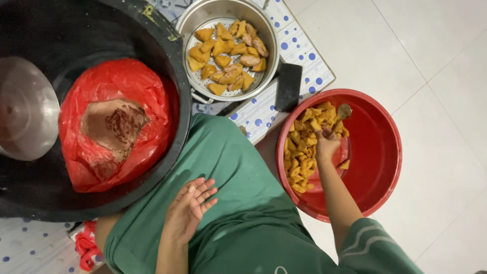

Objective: Stuffing fried food pieces with a meat filling using a spoon

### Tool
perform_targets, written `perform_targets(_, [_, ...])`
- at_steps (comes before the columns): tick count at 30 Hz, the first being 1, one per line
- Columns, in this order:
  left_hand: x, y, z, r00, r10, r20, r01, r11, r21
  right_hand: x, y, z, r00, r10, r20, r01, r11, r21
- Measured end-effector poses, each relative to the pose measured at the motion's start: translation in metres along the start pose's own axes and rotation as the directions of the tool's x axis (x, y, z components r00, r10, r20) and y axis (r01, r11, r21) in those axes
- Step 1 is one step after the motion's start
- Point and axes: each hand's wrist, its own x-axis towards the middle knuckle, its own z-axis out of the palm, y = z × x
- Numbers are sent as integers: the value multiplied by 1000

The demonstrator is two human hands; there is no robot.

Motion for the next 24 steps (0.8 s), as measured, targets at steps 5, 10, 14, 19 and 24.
perform_targets(5, [2,-4,-4,1000,-1,-7,1,1000,16,17,2,43,985,75,-155,-64,995,76])
perform_targets(10, [0,-3,2,999,5,-39,-4,1000,8,31,13,79,936,225,-271,-162,958,235])
perform_targets(14, [-2,-4,0,999,17,-36,-17,1000,4,20,-3,79,912,296,-283,-145,879,453])
perform_targets(19, [-6,3,14,999,23,-35,-22,999,24,-2,-46,43,966,148,-214,-58,924,379])
perform_targets(24, [7,-21,35,950,310,-35,-263,855,447,-83,-164,33,962,-27,271,-12,990,138])
